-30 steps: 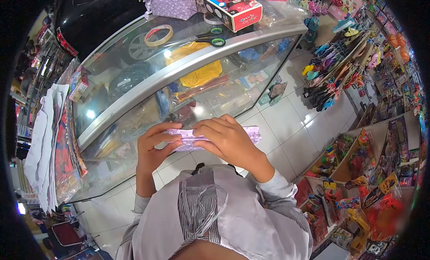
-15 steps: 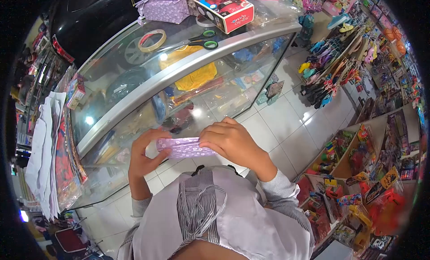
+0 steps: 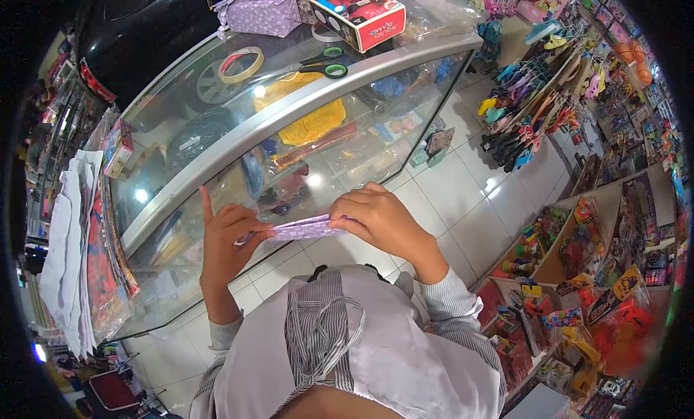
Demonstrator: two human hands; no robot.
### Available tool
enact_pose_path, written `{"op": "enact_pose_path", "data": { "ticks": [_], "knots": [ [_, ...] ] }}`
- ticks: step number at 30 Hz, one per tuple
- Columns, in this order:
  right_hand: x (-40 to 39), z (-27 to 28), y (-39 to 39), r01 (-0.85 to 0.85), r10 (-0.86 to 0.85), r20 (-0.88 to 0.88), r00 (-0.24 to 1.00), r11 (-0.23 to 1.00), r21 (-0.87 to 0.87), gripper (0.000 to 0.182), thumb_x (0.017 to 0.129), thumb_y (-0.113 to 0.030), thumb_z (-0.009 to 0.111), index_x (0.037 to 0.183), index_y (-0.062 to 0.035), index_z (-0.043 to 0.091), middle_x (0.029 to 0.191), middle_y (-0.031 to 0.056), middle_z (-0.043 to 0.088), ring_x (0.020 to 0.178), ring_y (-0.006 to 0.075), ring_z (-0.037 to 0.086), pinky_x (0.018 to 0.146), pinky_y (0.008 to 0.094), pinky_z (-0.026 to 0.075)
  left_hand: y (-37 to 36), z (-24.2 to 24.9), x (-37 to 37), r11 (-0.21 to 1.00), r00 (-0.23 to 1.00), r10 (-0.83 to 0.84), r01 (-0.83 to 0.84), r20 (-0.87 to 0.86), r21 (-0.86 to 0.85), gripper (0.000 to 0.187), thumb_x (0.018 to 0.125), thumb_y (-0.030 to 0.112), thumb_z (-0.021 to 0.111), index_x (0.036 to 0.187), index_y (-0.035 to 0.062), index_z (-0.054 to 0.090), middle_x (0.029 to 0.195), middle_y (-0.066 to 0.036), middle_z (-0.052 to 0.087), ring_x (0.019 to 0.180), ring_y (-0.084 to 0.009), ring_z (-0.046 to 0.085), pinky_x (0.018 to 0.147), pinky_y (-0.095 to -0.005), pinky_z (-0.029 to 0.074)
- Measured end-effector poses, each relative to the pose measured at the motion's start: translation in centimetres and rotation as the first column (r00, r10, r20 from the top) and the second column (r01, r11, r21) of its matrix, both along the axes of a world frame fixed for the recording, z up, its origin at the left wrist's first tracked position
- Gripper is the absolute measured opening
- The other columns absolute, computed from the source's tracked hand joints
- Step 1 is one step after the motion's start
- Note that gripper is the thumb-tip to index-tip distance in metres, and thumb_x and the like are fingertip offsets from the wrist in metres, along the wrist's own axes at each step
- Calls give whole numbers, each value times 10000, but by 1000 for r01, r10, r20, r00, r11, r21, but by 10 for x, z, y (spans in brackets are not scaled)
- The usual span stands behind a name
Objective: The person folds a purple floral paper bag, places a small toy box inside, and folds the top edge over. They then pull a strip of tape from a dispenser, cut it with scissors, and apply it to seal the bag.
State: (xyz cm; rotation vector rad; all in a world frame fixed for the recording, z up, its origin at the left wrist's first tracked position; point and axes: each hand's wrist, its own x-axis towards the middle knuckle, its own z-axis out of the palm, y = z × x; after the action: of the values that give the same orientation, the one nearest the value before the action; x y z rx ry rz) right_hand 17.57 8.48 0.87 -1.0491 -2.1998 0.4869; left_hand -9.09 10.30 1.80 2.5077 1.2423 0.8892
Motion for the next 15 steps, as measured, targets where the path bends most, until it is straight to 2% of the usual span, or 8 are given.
{"op": "enact_pose_path", "data": {
  "ticks": [3,4,6,10,13,14,15],
  "knots": [
    [-7,-1,3,0,0,2,1000,999,38,148,758,-192,687,840,-87,623,805,33,649,723,197,593,693,303,420,-6,3,15,990,991,123,-119,-53,75,119,668,220,739,773,179,701,714,27,604,790,-147,587,1105,-540,85],
    [-9,-1,4,-12,12,1,1000,998,57,160,759,-187,689,854,-78,619,802,40,648,718,202,592,687,308,423,-7,2,21,995,996,88,-87,-18,56,112,675,220,734,772,176,699,715,27,607,784,-147,587,1106,-536,80],
    [-17,1,2,26,-27,-74,997,1000,-10,187,771,-196,682,885,-82,588,794,40,650,690,205,581,689,303,415,-7,-5,29,1000,998,21,-23,55,22,99,690,222,724,768,170,694,717,28,613,774,-146,588,1107,-528,72],
    [-13,2,5,10,-31,-244,969,996,-90,270,758,-162,702,978,-79,570,799,63,669,711,205,627,684,295,451,0,-18,17,979,997,-29,44,77,-200,84,691,165,737,759,147,691,759,21,635,778,-136,603,1116,-495,44],
    [-6,-5,6,9,-122,-384,915,959,-283,301,761,-130,700,1030,-79,574,836,77,680,798,198,662,689,277,481,1,-23,7,944,995,-9,41,99,-327,69,706,147,729,759,135,686,748,24,639,775,-129,605,1114,-490,60],
    [-4,-4,5,1,-140,-359,923,933,-361,350,771,-105,690,1096,-68,564,846,81,684,844,177,667,700,259,494,1,-23,5,933,996,-20,51,91,-356,71,707,144,729,760,128,684,750,22,643,776,-131,605,1112,-489,69],
    [-4,-4,6,-7,-116,-349,930,943,-332,367,773,-108,689,1112,-61,558,839,78,686,833,172,666,707,263,493,1,-24,6,920,996,-32,62,82,-386,72,709,140,729,760,121,682,752,21,647,777,-133,604,1111,-488,78]
  ]
}}
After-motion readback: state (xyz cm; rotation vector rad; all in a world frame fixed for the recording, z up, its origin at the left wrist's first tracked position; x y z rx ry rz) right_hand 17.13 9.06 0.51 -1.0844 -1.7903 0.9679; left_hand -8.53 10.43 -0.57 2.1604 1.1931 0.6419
